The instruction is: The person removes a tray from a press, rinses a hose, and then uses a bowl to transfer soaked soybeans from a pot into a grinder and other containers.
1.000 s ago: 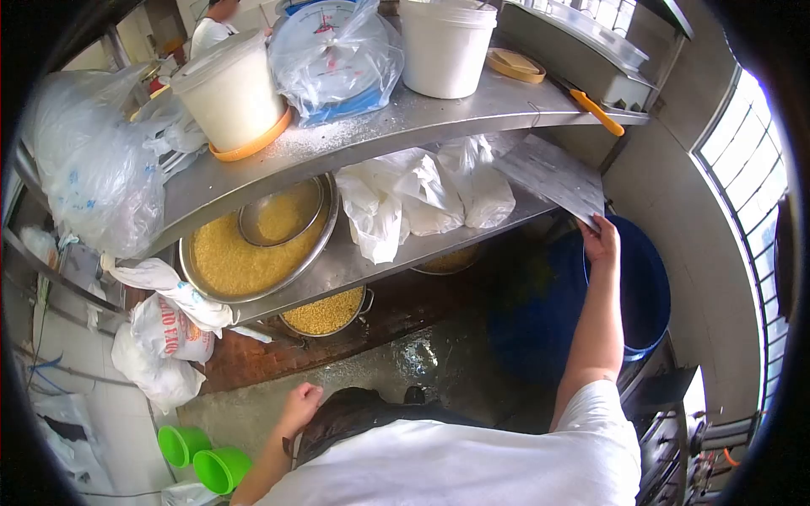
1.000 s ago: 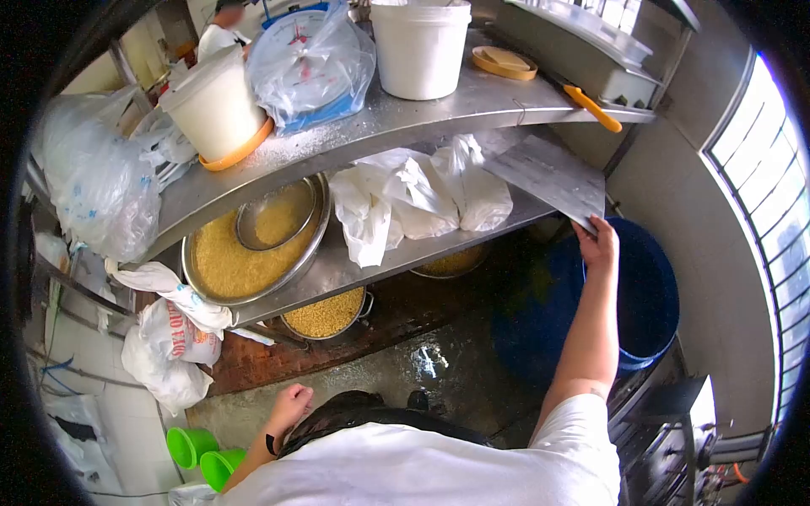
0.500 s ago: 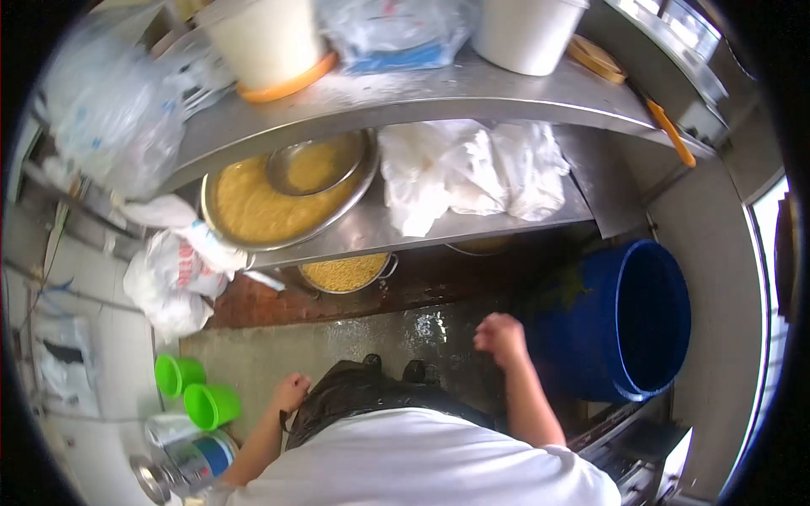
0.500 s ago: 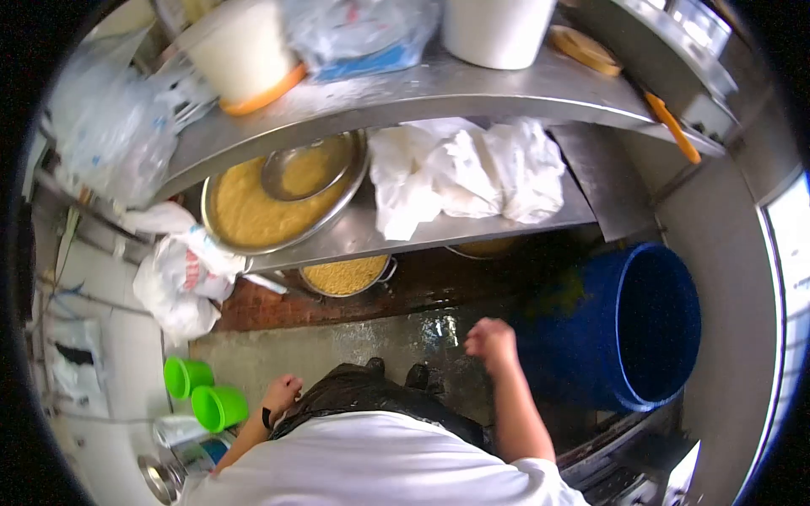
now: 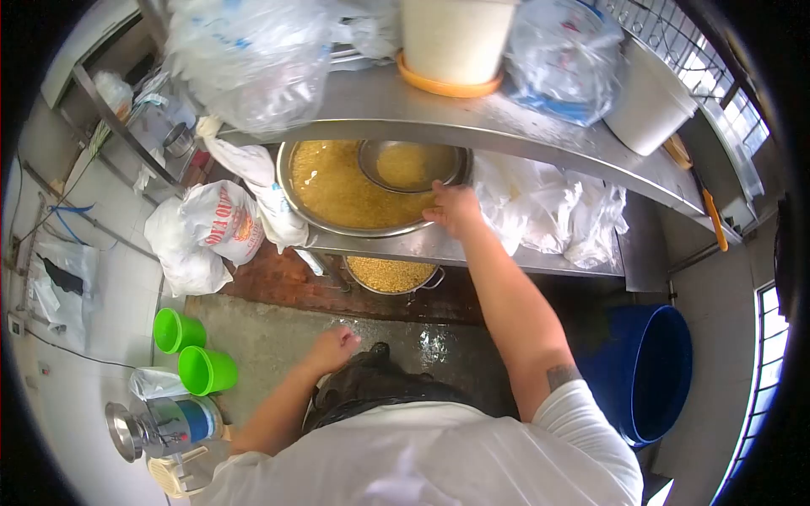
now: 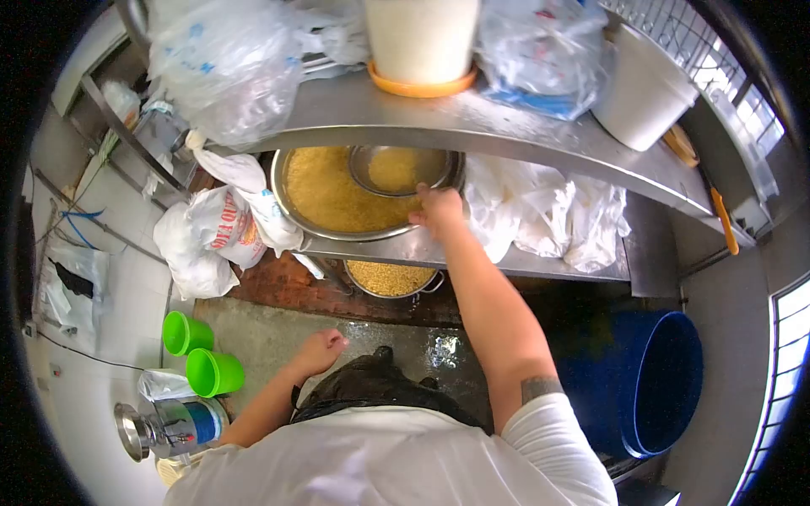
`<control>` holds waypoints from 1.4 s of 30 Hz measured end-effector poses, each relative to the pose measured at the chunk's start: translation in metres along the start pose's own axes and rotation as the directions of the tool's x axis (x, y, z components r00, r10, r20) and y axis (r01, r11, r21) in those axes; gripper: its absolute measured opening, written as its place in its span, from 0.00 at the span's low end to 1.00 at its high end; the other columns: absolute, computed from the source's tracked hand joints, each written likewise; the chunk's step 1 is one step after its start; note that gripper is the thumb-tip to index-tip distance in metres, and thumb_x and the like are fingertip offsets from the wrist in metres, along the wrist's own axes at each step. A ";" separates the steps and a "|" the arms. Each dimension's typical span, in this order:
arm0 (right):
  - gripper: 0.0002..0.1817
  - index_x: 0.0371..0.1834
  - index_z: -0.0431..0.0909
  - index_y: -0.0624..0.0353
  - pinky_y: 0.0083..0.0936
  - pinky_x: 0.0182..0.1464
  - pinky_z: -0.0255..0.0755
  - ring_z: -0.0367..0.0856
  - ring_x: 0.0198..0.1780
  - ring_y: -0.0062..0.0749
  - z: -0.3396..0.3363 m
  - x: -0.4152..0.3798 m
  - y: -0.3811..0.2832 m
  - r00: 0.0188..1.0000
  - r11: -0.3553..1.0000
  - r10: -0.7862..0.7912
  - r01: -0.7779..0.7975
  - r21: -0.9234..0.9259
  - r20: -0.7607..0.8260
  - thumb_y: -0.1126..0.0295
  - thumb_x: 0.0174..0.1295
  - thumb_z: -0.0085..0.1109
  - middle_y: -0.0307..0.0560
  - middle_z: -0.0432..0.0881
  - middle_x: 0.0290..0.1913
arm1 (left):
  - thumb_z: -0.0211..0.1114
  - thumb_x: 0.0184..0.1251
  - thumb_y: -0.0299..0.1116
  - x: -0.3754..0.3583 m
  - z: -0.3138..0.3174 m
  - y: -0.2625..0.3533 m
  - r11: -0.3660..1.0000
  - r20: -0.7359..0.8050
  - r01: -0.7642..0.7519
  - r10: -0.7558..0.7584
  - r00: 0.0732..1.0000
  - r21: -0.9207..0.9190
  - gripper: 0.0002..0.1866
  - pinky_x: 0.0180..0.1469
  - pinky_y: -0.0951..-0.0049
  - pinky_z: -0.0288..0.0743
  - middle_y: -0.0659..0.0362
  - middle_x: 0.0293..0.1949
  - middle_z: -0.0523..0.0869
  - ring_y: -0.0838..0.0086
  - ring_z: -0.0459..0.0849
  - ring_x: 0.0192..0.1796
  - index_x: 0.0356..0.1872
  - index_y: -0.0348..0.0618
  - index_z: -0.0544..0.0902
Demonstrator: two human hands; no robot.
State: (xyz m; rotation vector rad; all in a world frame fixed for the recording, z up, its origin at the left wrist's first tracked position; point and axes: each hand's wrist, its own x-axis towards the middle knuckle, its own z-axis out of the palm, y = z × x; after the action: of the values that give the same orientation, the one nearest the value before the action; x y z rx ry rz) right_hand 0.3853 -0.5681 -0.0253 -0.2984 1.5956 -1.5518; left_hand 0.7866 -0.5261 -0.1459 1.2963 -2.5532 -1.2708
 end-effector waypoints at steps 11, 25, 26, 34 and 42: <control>0.18 0.62 0.70 0.67 0.57 0.52 0.89 0.83 0.51 0.61 0.026 0.104 0.012 0.964 0.940 0.267 -0.258 0.223 -0.007 0.80 0.70 0.57 0.62 0.75 0.53 | 0.62 0.74 0.50 -0.086 0.028 -0.290 0.673 0.157 0.730 -0.713 0.684 -0.121 0.23 0.40 0.52 0.80 0.43 0.32 0.88 0.51 0.89 0.38 0.47 0.36 0.85; 0.31 0.74 0.69 0.51 0.42 0.33 0.91 0.82 0.62 0.52 0.054 0.069 -0.048 0.923 0.842 -0.322 0.177 -0.510 -0.211 0.51 0.73 0.61 0.53 0.75 0.68 | 0.61 0.77 0.47 -0.071 0.057 -0.399 0.596 0.281 0.751 -0.697 0.660 -0.284 0.17 0.31 0.62 0.79 0.58 0.34 0.84 0.68 0.84 0.32 0.45 0.41 0.82; 0.28 0.72 0.72 0.54 0.47 0.44 0.90 0.82 0.63 0.52 0.046 0.077 -0.047 0.913 0.788 -0.364 0.198 -0.583 -0.182 0.54 0.74 0.59 0.54 0.76 0.68 | 0.61 0.77 0.47 -0.061 0.051 -0.386 0.593 0.283 0.754 -0.699 0.656 -0.284 0.17 0.31 0.62 0.79 0.58 0.34 0.84 0.68 0.84 0.32 0.45 0.41 0.82; 0.20 0.62 0.80 0.60 0.44 0.67 0.73 0.80 0.64 0.58 0.039 0.059 -0.055 0.640 0.157 -0.763 0.319 -0.934 0.090 0.64 0.73 0.53 0.60 0.82 0.64 | 0.64 0.74 0.49 -0.069 0.032 -0.248 0.721 0.340 0.683 -0.616 0.711 -0.121 0.23 0.39 0.56 0.81 0.50 0.33 0.89 0.63 0.88 0.36 0.48 0.34 0.85; 0.25 0.59 0.83 0.57 0.43 0.56 0.82 0.86 0.54 0.55 -0.026 0.042 -0.030 -0.022 -0.398 -0.882 0.567 -0.721 0.470 0.79 0.54 0.59 0.56 0.88 0.51 | 0.62 0.77 0.47 -0.086 0.087 -0.227 0.916 0.119 0.400 -0.402 0.908 0.037 0.22 0.45 0.56 0.78 0.46 0.38 0.89 0.56 0.87 0.39 0.50 0.33 0.84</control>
State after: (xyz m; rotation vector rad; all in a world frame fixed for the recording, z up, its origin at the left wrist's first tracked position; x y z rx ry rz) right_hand 0.3302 -0.5852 -0.0195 -2.5354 2.5802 -1.4602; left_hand 0.9655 -0.4853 -0.3264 1.8772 -2.4533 -1.4367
